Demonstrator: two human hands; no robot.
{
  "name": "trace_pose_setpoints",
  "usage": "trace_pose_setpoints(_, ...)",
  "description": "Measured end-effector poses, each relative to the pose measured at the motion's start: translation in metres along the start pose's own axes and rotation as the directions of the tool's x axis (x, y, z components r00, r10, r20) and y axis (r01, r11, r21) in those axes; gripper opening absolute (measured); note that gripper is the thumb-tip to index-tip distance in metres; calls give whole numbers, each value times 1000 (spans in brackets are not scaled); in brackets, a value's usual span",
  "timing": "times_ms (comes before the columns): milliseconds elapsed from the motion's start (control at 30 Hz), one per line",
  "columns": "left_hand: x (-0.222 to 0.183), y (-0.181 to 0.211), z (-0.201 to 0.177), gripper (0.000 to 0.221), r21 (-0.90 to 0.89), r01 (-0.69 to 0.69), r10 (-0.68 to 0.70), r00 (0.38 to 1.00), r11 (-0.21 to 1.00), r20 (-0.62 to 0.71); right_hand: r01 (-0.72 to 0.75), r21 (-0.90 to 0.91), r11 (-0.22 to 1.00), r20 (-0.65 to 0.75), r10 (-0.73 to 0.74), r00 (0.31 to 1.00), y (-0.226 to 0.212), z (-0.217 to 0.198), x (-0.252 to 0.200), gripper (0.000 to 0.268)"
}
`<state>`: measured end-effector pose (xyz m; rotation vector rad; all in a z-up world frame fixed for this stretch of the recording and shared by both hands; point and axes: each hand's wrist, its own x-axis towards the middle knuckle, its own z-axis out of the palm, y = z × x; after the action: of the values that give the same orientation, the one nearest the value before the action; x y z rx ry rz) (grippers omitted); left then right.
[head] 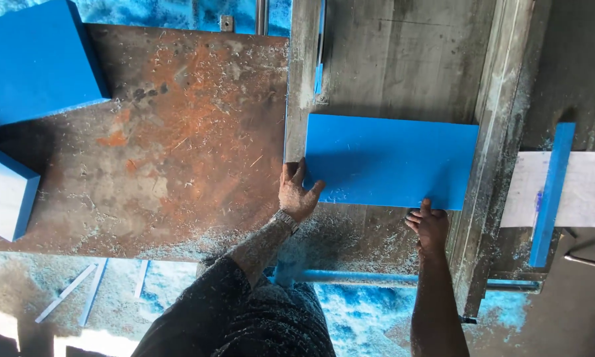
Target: Using a table saw to cut blue plastic panels into specific dimensions on a production floor.
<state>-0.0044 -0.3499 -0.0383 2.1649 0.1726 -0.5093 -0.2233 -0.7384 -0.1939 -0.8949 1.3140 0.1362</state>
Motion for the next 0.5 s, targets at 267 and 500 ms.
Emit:
trace_pose_setpoints(267,14,13,-7,85,-5,-41,41,999,999,2,179,-365,913,-99,-229,968,-18,48,-31,49)
trace_pose_setpoints(500,27,17,-6,89,-29,-32,33,999,999,26,165,-421,892,-83,-219,972,-50,95,-72,48)
